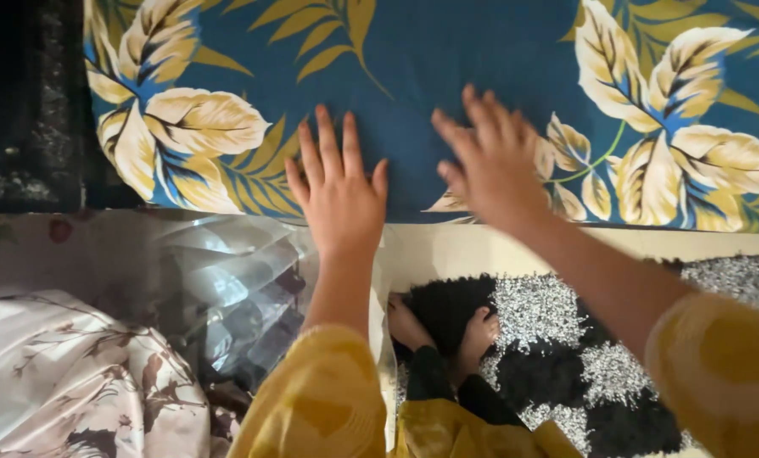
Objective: Smoothing a floral bedsheet onto a bed with a black headboard.
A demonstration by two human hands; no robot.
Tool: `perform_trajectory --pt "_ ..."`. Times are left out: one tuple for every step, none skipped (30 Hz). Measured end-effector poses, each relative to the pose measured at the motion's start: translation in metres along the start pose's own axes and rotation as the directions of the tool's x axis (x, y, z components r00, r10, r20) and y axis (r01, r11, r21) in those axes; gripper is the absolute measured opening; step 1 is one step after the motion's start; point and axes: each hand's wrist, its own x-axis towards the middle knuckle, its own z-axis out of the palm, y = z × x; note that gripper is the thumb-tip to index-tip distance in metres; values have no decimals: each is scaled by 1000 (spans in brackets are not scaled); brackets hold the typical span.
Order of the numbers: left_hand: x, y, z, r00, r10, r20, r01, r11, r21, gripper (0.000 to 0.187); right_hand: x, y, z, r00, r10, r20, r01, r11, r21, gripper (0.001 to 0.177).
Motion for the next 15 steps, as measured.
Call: perform_trajectory --pt "-10 2 -1 1000 2 3 -2 1000 -5 71 -12 -12 -7 1000 3 3 -3 1000 -4 69" --pt "-18 3 -3 1000 -4 17 4 1000 2 72 -23 -24 -12 1000 16 10 -17 999 29 70" --pt "-27 3 -5 999 -10 31 10 1000 10 74 -33 -38 -18 999 29 17 -30 998 63 72" --pt "-30 7 -7 999 -11 31 11 1000 13 74 -36 -47 -23 999 28 16 -29 997 66 72" --pt "-34 9 -8 999 -30 24 30 1000 -4 73 -39 -58 -26 998 58 19 -59 991 118 72" --pt "-43 13 -8 998 -53 27 54 998 -25 72 -47 -68 -30 996 87 36 -91 981 169 72" --pt "-43 18 -12 998 -59 37 60 998 -24 72 -55 -76 -29 995 85 47 -92 981 172 72" --pt "-45 23 -15 995 -90 -32 87 992 -92 64 -66 -84 -29 988 157 12 -153 942 299 65" --pt "-48 28 -18 987 -126 -99 109 981 -160 55 -76 -93 -28 972 233 -12 -207 883 422 58" --pt "-45 27 -12 986 -136 -96 120 980 -160 55 -85 -98 -19 974 225 -4 -203 883 423 58" --pt "-41 27 -6 951 -300 -80 260 911 -320 32 -94 -103 -10 923 381 48 -312 671 673 47" --pt "-37 27 0 893 -449 -39 381 797 -468 11 -103 -108 -1 850 506 147 -372 377 848 37" --pt "-36 22 13 889 -457 -37 389 794 -466 11 -99 -112 1 852 500 154 -374 377 847 37" --pt "-36 18 25 825 -561 -68 384 645 -661 8 -96 -115 2 770 547 328 -426 59 903 33" --pt "-36 14 38 747 -661 -72 333 465 -820 13 -93 -118 4 680 530 506 -434 -266 861 29"
